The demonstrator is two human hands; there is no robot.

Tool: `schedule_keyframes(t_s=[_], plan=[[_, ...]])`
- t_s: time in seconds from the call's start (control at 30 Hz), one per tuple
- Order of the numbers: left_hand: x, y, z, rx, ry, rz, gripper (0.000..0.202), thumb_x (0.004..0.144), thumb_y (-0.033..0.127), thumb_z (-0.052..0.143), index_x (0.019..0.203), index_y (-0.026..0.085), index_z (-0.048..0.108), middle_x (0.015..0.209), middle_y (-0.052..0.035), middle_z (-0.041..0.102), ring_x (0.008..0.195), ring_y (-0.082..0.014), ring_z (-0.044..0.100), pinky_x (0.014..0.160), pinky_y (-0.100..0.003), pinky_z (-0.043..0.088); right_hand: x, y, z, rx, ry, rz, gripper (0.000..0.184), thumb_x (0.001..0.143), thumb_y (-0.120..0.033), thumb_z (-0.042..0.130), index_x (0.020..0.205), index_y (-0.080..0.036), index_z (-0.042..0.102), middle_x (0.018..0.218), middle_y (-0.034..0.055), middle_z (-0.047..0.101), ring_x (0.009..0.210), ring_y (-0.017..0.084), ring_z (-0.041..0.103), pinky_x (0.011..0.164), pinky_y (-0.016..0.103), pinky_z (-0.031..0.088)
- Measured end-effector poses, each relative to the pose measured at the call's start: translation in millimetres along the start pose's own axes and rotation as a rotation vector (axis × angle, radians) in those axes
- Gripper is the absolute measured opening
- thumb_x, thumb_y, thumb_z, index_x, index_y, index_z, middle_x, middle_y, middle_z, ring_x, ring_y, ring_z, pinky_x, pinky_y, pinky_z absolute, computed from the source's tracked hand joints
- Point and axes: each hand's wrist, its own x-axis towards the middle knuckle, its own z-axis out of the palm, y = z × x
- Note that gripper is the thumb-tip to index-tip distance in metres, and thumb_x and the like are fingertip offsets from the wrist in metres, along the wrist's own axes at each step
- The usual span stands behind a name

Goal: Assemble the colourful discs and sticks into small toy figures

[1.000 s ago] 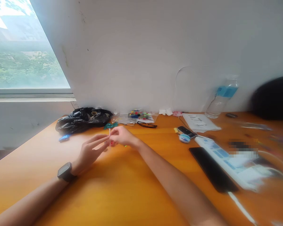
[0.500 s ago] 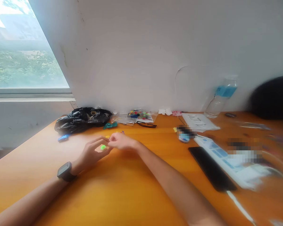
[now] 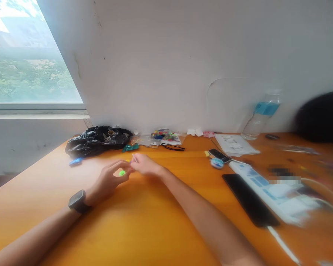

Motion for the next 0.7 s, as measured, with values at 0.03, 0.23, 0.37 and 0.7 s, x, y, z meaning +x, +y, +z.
schedule_keyframes(t_s=[0.03,0.23,0.37,0.7], plan=[[-0.6,-1.2,0.1,0.002,-0.006,0.006,0.012,0.098,0.021,0.061,0.106,0.023,0.07,0.1,-0.0042,0.071,0.087,-0.0161,0.067,0.081,-0.029,0.057,1.5,3.1,-2.3,-0.057,0.026,0.019,0.008,0.089,-0.028,0.057,0.088,-0.021,0.053,0.079,-0.0037,0.054,0.065,0.011,0.045,0.057,0.022,0.033],[-4.1,-4.5,-3.0,-0.008,-0.167,0.036,0.012,0.099,0.027,0.063,0.095,0.022,0.073,0.101,-0.0066,0.074,0.084,-0.0169,0.069,0.077,-0.029,0.058,7.1,17.8,-18.8,-0.262,0.118,0.137,0.018,0.084,-0.017,0.065,0.076,-0.02,0.049,0.067,-0.0024,0.053,0.06,0.012,0.044,0.056,0.026,0.026],[-0.7,-7.4,-12.4,0.07,-0.209,0.107,0.018,0.097,0.027,0.064,0.08,0.022,0.068,0.086,-0.006,0.072,0.082,-0.0195,0.068,0.077,-0.034,0.058,6.4,21.5,-25.0,-0.309,0.115,0.145,0.01,0.088,-0.023,0.067,0.084,-0.019,0.059,0.074,0.0006,0.062,0.064,0.013,0.051,0.059,0.026,0.03],[-0.3,-22.1,-20.4,0.266,-0.293,0.093,0.061,0.103,0.043,0.059,0.16,0.027,0.043,0.163,-0.0114,0.047,0.149,-0.0315,0.046,0.121,-0.051,0.043,-0.9,28.8,-9.5,-0.409,0.122,0.089,0.023,0.096,-0.039,0.063,0.105,-0.017,0.065,0.111,0.011,0.061,0.088,0.02,0.058,0.074,0.027,0.04]])
